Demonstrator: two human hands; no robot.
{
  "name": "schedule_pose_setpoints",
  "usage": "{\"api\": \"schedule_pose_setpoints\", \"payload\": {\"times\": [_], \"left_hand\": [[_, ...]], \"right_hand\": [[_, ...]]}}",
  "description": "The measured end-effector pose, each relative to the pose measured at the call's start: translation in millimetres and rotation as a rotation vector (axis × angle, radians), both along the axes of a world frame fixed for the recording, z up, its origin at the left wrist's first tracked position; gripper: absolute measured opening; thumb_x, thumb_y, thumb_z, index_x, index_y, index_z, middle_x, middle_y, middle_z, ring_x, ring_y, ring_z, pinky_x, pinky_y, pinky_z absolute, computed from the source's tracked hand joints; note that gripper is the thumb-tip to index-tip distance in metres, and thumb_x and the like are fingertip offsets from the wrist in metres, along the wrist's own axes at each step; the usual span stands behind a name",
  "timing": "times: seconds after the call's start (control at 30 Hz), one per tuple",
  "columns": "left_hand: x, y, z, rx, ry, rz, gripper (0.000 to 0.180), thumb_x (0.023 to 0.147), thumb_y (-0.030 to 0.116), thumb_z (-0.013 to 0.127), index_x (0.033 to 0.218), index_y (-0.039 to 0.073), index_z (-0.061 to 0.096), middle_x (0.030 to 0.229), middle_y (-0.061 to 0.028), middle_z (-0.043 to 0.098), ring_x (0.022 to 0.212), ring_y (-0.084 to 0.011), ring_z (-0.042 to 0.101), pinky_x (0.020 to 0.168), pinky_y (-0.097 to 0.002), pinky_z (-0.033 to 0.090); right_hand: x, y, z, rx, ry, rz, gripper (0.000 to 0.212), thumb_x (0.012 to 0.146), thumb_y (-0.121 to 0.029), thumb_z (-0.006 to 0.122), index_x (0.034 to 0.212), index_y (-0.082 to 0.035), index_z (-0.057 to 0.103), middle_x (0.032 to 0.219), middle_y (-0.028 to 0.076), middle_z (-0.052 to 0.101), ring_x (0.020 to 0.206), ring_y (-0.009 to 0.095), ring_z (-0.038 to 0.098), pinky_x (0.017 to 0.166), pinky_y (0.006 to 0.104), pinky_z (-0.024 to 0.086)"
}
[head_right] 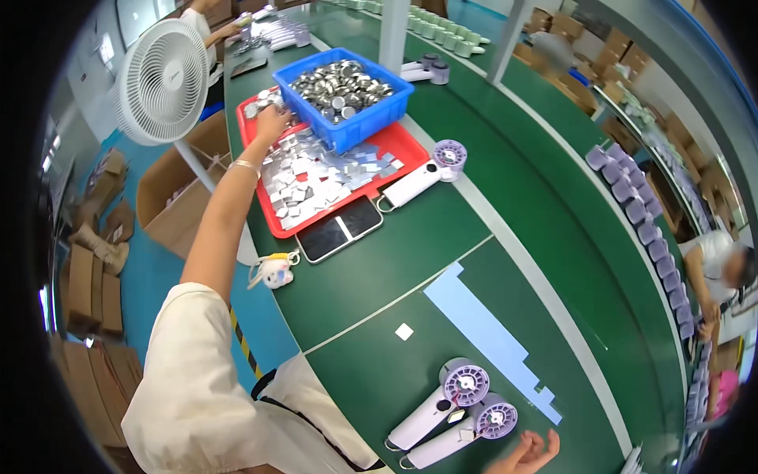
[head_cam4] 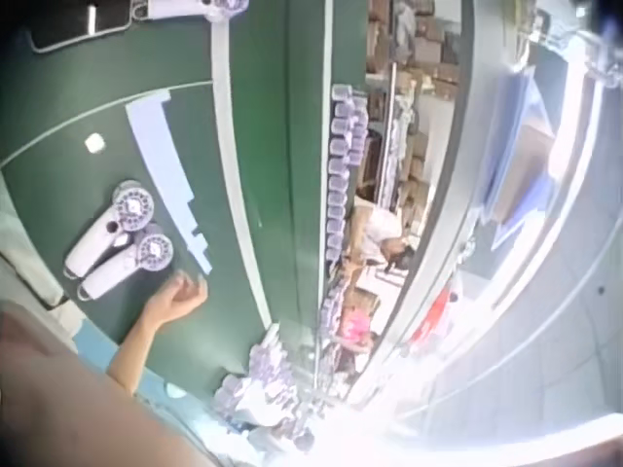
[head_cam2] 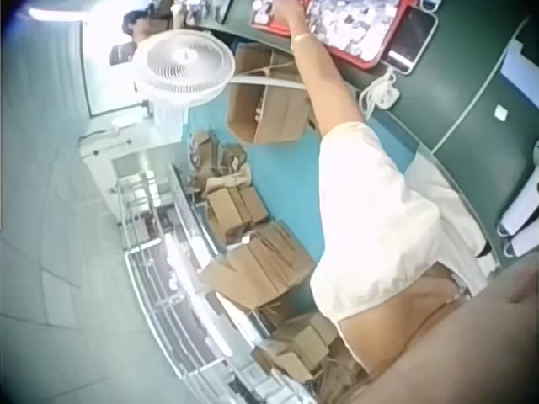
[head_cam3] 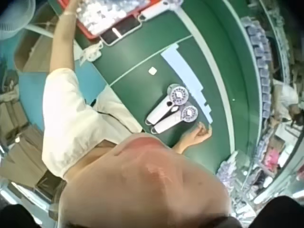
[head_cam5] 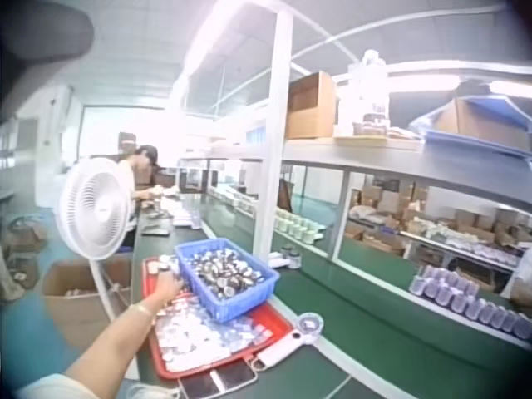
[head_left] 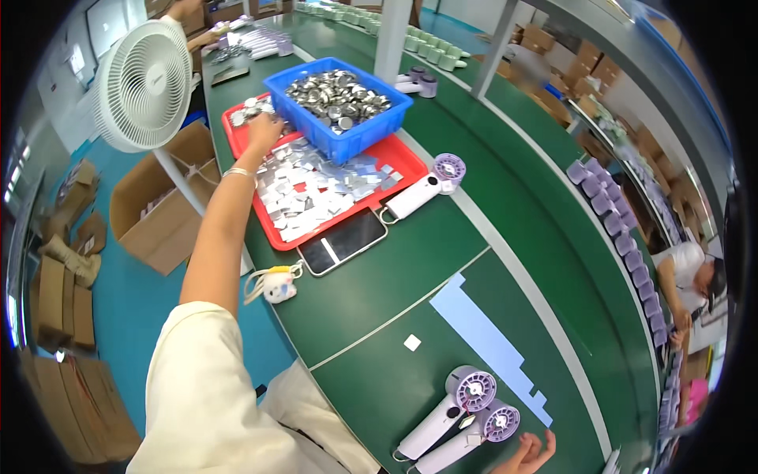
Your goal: Assembling components of portable handheld fans on an industrial assembly line.
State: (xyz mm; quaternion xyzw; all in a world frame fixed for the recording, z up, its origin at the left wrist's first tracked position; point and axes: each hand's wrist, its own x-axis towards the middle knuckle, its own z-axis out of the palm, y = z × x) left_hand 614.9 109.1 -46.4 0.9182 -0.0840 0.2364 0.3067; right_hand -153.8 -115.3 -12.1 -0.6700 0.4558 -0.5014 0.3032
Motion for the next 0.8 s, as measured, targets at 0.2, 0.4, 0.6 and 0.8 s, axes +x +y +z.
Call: {"api": "schedule_pose_setpoints", "payload": {"times": [0.2, 0.4, 0.6, 0.8], "left_hand": [[-10, 29, -3, -0.04, 0.046, -0.066, 0.039, 0.074, 0.034, 0.075, 0.086, -0.003, 0.072, 0.087, -0.0244, 0.072, 0.086, -0.0361, 0.071, 0.082, -0.0432, 0.054], [-17, 67, 13, -0.059, -0.035, -0.076, 0.037, 0.077, 0.033, 0.074, 0.091, -0.001, 0.067, 0.089, -0.0232, 0.07, 0.088, -0.0363, 0.069, 0.08, -0.0442, 0.053], [-84, 9, 55, 0.014, -0.452, -0.6, 0.039, 0.088, 0.031, 0.072, 0.109, 0.0, 0.059, 0.102, -0.0173, 0.063, 0.095, -0.0335, 0.061, 0.082, -0.0435, 0.047], [-182, -35, 44, -0.02, -0.464, -0.78, 0.029, 0.087, 0.001, 0.066, 0.115, -0.005, 0.06, 0.11, -0.0152, 0.063, 0.104, -0.0259, 0.061, 0.093, -0.0356, 0.047]], "right_hand": [[-5, -4, -13, 0.037, 0.054, 0.073, 0.037, 0.096, -0.002, 0.058, 0.131, 0.003, 0.047, 0.092, 0.01, 0.061, 0.084, 0.017, 0.058, 0.079, 0.0294, 0.05], [4, 11, 0, 0.02, 0.027, 0.036, 0.036, 0.096, -0.005, 0.06, 0.129, 0.002, 0.049, 0.095, 0.012, 0.062, 0.086, 0.019, 0.059, 0.081, 0.0305, 0.049], [15, 52, 66, -0.108, -0.01, 0.573, 0.021, 0.091, -0.007, 0.064, 0.11, 0.001, 0.06, 0.119, 0.019, 0.059, 0.1, 0.026, 0.062, 0.084, 0.0359, 0.051], [81, 108, 98, -0.001, -0.231, 1.695, 0.037, 0.098, -0.037, 0.056, 0.113, -0.005, 0.067, 0.121, 0.018, 0.059, 0.106, 0.035, 0.057, 0.09, 0.049, 0.047]]}}
